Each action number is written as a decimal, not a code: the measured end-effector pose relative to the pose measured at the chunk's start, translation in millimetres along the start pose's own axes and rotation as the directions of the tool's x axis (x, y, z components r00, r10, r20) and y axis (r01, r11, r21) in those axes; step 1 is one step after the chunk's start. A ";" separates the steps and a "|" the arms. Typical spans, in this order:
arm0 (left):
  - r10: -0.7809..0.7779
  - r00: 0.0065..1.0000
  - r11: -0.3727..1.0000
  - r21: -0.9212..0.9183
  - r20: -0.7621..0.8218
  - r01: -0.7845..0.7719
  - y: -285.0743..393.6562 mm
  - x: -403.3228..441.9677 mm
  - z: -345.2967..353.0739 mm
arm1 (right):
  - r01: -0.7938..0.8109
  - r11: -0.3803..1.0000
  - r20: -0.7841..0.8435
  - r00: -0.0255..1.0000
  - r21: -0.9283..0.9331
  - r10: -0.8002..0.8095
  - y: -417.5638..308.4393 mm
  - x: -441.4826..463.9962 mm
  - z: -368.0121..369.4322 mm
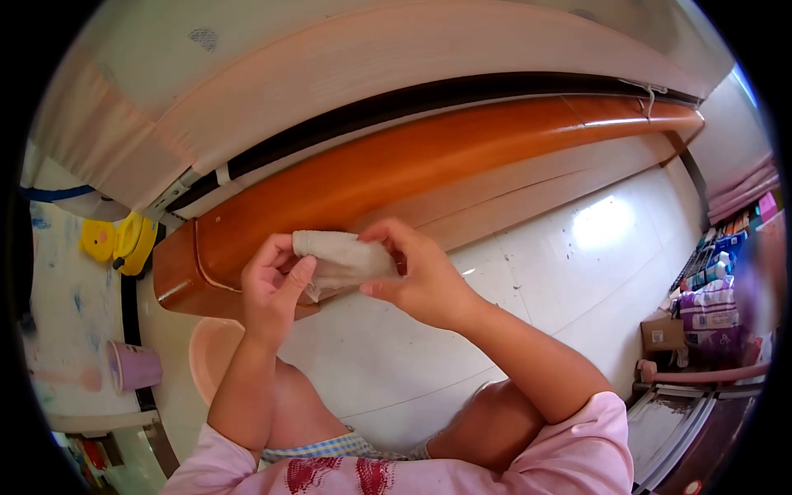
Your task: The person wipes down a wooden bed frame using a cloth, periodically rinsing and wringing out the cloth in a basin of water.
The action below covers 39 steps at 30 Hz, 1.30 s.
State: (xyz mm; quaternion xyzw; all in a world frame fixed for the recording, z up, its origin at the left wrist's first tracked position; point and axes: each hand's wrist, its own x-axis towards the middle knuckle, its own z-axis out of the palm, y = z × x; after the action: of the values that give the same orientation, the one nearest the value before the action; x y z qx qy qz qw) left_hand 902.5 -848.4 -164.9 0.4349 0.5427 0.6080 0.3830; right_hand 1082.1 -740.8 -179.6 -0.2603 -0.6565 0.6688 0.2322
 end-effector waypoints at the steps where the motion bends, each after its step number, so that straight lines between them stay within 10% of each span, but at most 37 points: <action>1: 0.015 1.000 1.000 0.016 -0.018 -0.014 -0.3 -1.0 2.4 | 0.064 0.983 0.021 0.998 -0.174 -0.062 1.5 0.3 -1.7; 5: 0.080 0.996 0.982 0.172 -0.028 -0.074 -6.0 -3.6 2.2 | 0.014 0.966 -0.046 0.999 -0.260 -0.027 -9.0 -4.7 -10.0; 8: 0.524 0.848 0.671 0.573 0.083 -0.471 -7.5 0.6 7.2 | -0.081 0.888 0.016 0.995 -0.453 0.100 -19.7 -10.2 -21.9; 11: 0.184 0.982 0.974 0.126 0.030 -0.186 -6.2 -7.6 11.1 | -0.102 0.991 0.206 0.971 -0.092 0.119 -17.6 -9.8 -38.5; 15: 0.145 0.988 0.987 0.068 0.054 -0.149 -2.4 -10.6 16.7 | -0.447 0.836 0.208 0.893 0.318 0.399 -7.0 -4.5 -36.2; 19: 0.230 0.972 0.962 0.138 0.051 -0.235 -5.6 -11.2 19.2 | -0.504 0.718 0.426 0.850 0.480 0.312 8.9 -4.2 -27.6; 24: 0.362 0.928 0.881 0.293 0.089 -0.372 -9.0 -7.2 15.9 | -0.321 0.758 0.209 0.947 0.568 0.244 1.5 -7.0 -36.8; 31: 0.204 0.979 0.979 0.026 0.016 -0.204 -7.8 -11.9 17.8 | -0.097 0.943 0.114 0.991 0.319 0.064 -6.4 -7.8 -41.7; 39: 0.183 0.982 0.980 0.070 0.039 -0.186 -8.4 -9.3 15.0 | -0.397 0.859 0.264 0.909 0.323 0.321 3.9 -4.9 -26.6</action>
State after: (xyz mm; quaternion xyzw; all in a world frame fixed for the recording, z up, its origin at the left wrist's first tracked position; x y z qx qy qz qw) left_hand 919.7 -851.3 -173.7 0.5069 0.5157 0.6135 0.3174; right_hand 1103.3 -723.9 -183.3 -0.2611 -0.4783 0.8347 0.0801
